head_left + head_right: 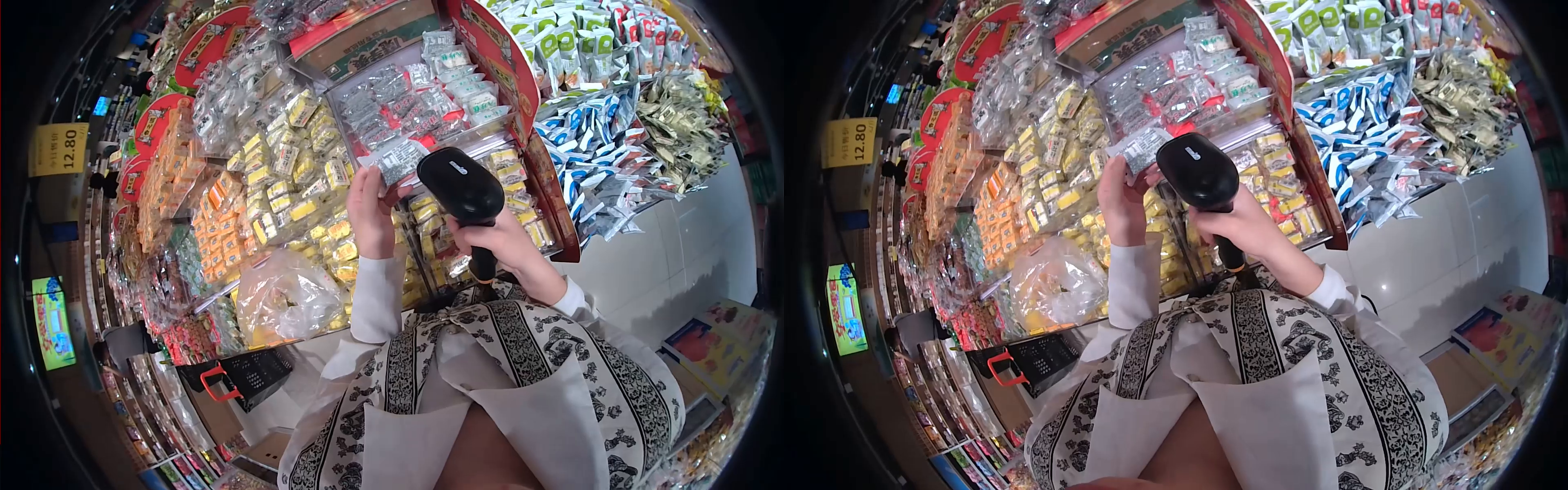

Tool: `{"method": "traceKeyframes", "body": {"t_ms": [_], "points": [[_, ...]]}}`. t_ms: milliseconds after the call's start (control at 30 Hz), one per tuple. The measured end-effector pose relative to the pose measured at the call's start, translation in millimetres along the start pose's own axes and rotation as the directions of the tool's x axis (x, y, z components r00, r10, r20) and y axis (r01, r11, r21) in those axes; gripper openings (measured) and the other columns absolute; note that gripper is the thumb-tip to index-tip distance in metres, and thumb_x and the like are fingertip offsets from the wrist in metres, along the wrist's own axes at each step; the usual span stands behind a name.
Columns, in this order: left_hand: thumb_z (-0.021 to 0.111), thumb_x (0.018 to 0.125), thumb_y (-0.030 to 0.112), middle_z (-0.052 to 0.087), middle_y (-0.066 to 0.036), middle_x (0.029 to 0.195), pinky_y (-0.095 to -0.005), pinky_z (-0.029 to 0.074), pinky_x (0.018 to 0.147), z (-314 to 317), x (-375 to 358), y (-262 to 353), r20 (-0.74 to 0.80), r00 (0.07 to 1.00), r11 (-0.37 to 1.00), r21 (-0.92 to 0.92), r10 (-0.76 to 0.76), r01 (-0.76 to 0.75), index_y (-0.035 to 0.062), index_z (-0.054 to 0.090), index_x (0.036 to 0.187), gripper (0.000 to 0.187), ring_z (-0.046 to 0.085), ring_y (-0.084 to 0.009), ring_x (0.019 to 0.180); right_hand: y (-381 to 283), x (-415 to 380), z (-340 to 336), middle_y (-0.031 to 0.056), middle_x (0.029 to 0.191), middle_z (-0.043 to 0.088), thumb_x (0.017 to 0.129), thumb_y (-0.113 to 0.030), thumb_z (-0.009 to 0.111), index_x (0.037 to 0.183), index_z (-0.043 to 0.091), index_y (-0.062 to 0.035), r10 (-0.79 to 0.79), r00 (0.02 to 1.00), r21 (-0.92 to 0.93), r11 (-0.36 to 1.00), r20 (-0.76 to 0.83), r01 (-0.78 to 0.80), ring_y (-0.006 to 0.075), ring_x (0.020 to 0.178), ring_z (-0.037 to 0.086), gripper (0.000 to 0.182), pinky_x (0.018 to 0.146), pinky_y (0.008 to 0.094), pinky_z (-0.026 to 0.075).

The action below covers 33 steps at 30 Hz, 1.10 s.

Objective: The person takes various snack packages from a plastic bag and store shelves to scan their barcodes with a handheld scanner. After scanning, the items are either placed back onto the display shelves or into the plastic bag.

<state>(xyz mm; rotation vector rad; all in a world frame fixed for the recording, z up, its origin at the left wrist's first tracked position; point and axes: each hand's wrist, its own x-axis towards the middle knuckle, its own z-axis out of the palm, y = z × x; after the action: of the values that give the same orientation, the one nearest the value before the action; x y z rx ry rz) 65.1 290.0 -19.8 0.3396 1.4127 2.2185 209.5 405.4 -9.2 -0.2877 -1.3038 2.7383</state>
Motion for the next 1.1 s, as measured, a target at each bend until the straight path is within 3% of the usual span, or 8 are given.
{"method": "traceKeyframes", "body": {"t_ms": [133, 233, 367, 467, 533, 733, 800, 1100], "points": [[0.049, 0.085, 0.009, 0.055, -0.008, 0.101, -0.0299, 0.049, 0.076, 8, 24, -3, 0.092, 0.996, 0.98, 0.197, 0.009, -0.027, 0.0011, 0.046, 0.108, 0.025, 0.054, -0.016, 0.092, -5, -11, -5, 0.0041, 0.075, 0.052, 0.071, 0.0, 0.057, 0.101, 0.049, 0.0006, -0.045, 0.997, -0.149, 0.987, 0.059, 0.053, 0.0107, 0.057, 0.05, 0.031, 0.053, 0.0233, 0.042], [0.048, 0.082, 0.004, 0.052, -0.01, 0.106, -0.0309, 0.046, 0.085, 32, 60, -17, 0.227, 0.973, 0.975, 0.221, -0.038, -0.013, 0.0021, 0.042, 0.109, 0.027, 0.054, -0.0171, 0.095, -8, -22, -8, 0.0013, 0.075, 0.053, 0.073, -0.001, 0.061, 0.094, 0.052, -0.0023, 0.018, 0.995, -0.009, 1.0, 0.095, -0.018, 0.0081, 0.058, 0.052, 0.022, 0.051, 0.0217, 0.041], [0.049, 0.083, 0.006, 0.053, -0.009, 0.103, -0.0304, 0.046, 0.081, 55, 114, -66, 0.325, 0.944, 0.989, 0.149, -0.058, 0.009, 0.0064, 0.041, 0.11, 0.028, 0.054, -0.0165, 0.09, -16, -27, -8, 0.0014, 0.074, 0.053, 0.073, -0.001, 0.06, 0.092, 0.052, -0.0023, 0.03, 0.999, -0.039, 0.999, 0.045, -0.028, 0.0083, 0.057, 0.052, 0.021, 0.05, 0.0216, 0.041], [0.051, 0.083, 0.012, 0.051, -0.015, 0.109, -0.0335, 0.045, 0.072, 74, 122, -79, 0.406, 0.911, 0.925, 0.369, -0.075, -0.088, 0.0069, 0.039, 0.11, 0.03, 0.056, -0.0216, 0.089, -18, -31, -17, 0.0014, 0.074, 0.053, 0.074, -0.001, 0.06, 0.091, 0.051, -0.0018, 0.029, 0.999, -0.046, 0.998, -0.027, -0.031, 0.0082, 0.057, 0.052, 0.019, 0.051, 0.0215, 0.041], [0.053, 0.082, 0.02, 0.054, -0.018, 0.104, -0.0373, 0.043, 0.069, 80, 115, -77, 0.457, 0.889, 0.418, 0.815, -0.036, -0.401, 0.0072, 0.039, 0.11, 0.034, 0.057, -0.0267, 0.079, -22, -35, -24, 0.0018, 0.074, 0.053, 0.074, 0.0, 0.059, 0.09, 0.051, -0.0009, -0.014, 0.999, -0.054, 0.998, -0.052, 0.011, 0.0084, 0.057, 0.052, 0.018, 0.052, 0.022, 0.041], [0.057, 0.08, 0.025, 0.058, -0.017, 0.095, -0.0372, 0.044, 0.067, 75, 123, -49, 0.454, 0.883, 0.32, 0.824, 0.121, -0.468, 0.0047, 0.048, 0.101, 0.031, 0.058, -0.0281, 0.07, -27, -42, -33, 0.0039, 0.076, 0.052, 0.071, 0.001, 0.057, 0.092, 0.049, -0.0007, 0.0, 0.995, -0.015, 1.0, -0.095, -0.001, 0.0103, 0.058, 0.051, 0.023, 0.052, 0.0229, 0.041], [0.057, 0.08, 0.027, 0.058, -0.018, 0.094, -0.0365, 0.044, 0.067, 75, 130, -45, 0.561, 0.816, 0.273, 0.814, -0.139, -0.513, 0.0044, 0.05, 0.1, 0.031, 0.058, -0.0273, 0.071, -25, -40, -35, 0.0039, 0.076, 0.052, 0.071, 0.001, 0.057, 0.092, 0.049, -0.0009, 0.025, 0.995, -0.005, 1.0, -0.093, -0.026, 0.0102, 0.058, 0.051, 0.023, 0.052, 0.0228, 0.041], [0.056, 0.08, 0.034, 0.055, -0.008, 0.1, -0.0373, 0.045, 0.074, 83, 138, -58, 0.599, 0.799, 0.042, 0.801, -0.052, -0.597, 0.0086, 0.058, 0.097, 0.031, 0.056, -0.0269, 0.085, -27, -37, -32, 0.0045, 0.076, 0.051, 0.071, 0.0, 0.057, 0.093, 0.048, -0.001, 0.058, 0.996, -0.039, 0.997, -0.064, -0.061, 0.0114, 0.056, 0.051, 0.023, 0.052, 0.0236, 0.04]]}}
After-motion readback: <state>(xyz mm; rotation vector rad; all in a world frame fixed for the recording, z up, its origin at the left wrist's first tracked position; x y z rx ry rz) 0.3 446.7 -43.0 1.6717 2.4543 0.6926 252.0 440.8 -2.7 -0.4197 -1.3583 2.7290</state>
